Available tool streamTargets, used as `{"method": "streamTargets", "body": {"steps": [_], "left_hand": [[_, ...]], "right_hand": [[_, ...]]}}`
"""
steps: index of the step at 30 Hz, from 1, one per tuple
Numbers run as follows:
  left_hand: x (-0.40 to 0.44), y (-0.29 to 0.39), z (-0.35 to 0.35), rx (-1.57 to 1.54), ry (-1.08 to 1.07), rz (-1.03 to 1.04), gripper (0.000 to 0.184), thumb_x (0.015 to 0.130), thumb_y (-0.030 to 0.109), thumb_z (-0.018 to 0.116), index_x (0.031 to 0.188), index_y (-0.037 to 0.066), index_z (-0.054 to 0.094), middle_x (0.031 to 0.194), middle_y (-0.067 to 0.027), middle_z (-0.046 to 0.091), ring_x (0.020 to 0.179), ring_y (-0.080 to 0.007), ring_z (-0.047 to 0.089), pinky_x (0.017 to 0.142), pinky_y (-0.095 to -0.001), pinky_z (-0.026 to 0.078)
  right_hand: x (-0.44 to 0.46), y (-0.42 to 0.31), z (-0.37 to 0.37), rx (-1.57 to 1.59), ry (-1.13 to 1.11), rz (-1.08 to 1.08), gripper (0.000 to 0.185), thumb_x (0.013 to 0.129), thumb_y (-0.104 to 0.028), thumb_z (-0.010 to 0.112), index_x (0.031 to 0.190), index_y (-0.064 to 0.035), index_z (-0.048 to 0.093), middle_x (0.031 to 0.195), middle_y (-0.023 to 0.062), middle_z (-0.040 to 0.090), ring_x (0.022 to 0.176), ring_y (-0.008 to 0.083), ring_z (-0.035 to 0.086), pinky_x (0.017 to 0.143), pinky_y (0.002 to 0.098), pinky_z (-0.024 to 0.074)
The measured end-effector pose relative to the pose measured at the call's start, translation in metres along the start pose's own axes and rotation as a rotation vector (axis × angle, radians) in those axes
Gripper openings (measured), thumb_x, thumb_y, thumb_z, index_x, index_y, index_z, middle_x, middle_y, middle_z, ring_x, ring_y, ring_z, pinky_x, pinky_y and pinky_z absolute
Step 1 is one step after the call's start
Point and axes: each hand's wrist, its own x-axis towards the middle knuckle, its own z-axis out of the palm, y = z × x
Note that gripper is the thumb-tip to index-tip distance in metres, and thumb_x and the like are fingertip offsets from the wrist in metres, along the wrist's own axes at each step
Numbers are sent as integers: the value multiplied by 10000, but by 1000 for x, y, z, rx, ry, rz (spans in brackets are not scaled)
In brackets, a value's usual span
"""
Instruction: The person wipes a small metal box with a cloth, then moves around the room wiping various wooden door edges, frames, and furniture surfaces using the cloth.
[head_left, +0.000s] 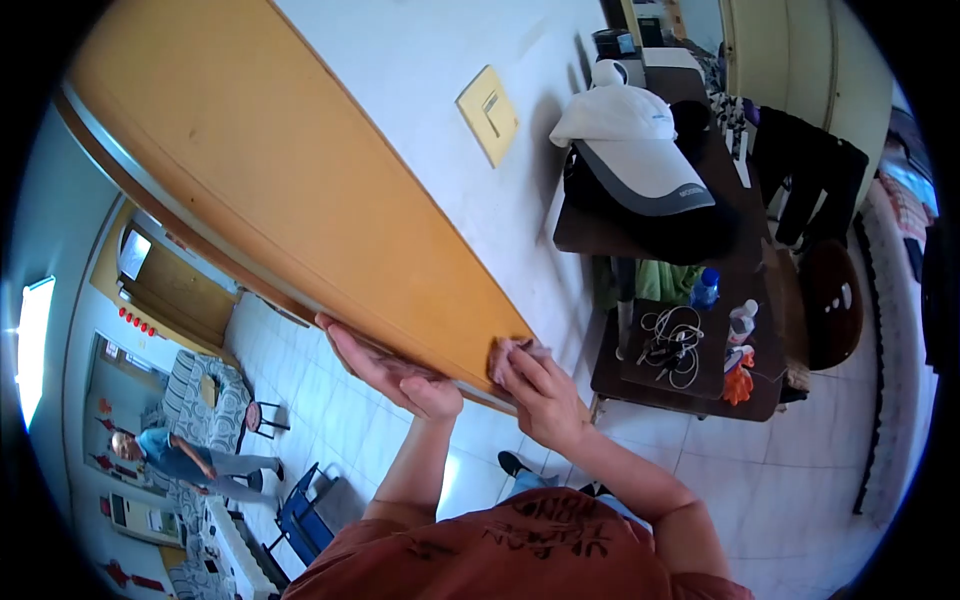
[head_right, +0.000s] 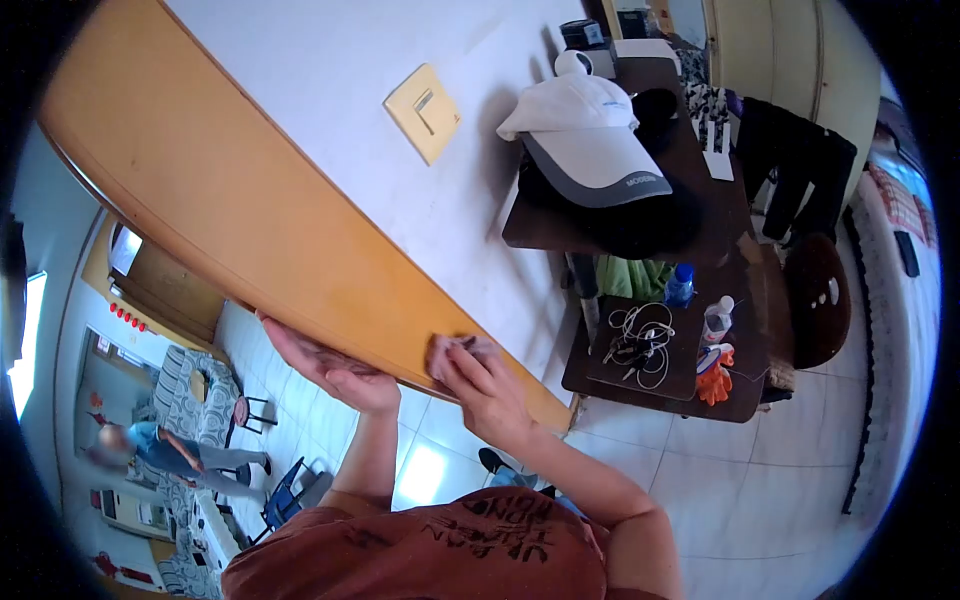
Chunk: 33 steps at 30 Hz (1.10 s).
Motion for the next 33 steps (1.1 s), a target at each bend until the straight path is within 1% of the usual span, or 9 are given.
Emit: {"method": "streamTargets", "body": {"steps": [3,8,11,20,25,26,28,32,33], "left_hand": [[1,4,-5,80,-21,1,779,1048,490,284,1574,-68,146,1651,-246,127,1542,-396,122,1239,-522,139],[0,4,-4,81,38,14,762,1045,486,283,1567,-62,200,1634,-263,164,1530,-407,150,1231,-525,154],[-1,8,-4,150,24,8,763,1046,487,281,1553,-79,225,1625,-263,194,1517,-407,193,1226,-523,157],[1,10,-9,247,-50,24,781,1057,533,245,1566,-58,199,1626,-252,160,1525,-383,176,1219,-508,179],[-3,8,-9,234,-23,12,777,1053,526,262,1559,-62,228,1616,-270,201,1520,-399,184,1219,-509,172],[-1,8,-10,245,-28,36,772,1053,520,265,1559,-63,232,1616,-273,204,1521,-400,184,1220,-508,174],[-3,6,-11,255,-1,46,768,1049,509,274,1550,-72,252,1615,-279,214,1519,-407,191,1222,-509,171],[-3,5,-13,277,-11,45,769,1033,496,296,1535,-87,282,1614,-282,225,1512,-427,206,1224,-532,156],[-2,7,-11,257,-9,48,759,1032,481,299,1532,-90,286,1612,-284,231,1511,-429,209,1224,-535,154]], "right_hand": [[-6,6,0,-72,-42,65,635,660,-18,670,1293,-64,659,1378,97,584,992,309,607,856,395,533],[147,-26,-39,-133,91,-125,620,711,22,638,1324,-66,627,1380,95,575,1011,310,614,846,383,533],[208,-48,-57,-20,111,-170,675,699,37,626,1365,-69,584,1346,81,576,1127,325,595,876,376,534],[100,-24,-28,-38,72,-47,616,659,31,670,1267,-67,664,1288,130,598,1108,361,618,854,410,552],[221,-65,-60,5,122,-240,633,708,96,583,1330,-26,581,1318,159,557,1102,377,602,835,420,545],[251,-82,-73,49,116,-251,519,820,69,573,1334,-4,565,1295,208,550,1110,404,618,892,418,534],[296,-97,-85,49,144,-253,498,859,68,549,1344,-46,563,1278,190,551,1054,397,633,851,414,535],[281,-85,-80,104,99,-195,582,846,83,484,1397,-90,552,1298,224,534,1097,435,610,882,412,526],[257,-75,-74,36,79,-205,630,792,87,548,1405,-60,535,1274,177,548,1080,393,615,848,432,546]]}}
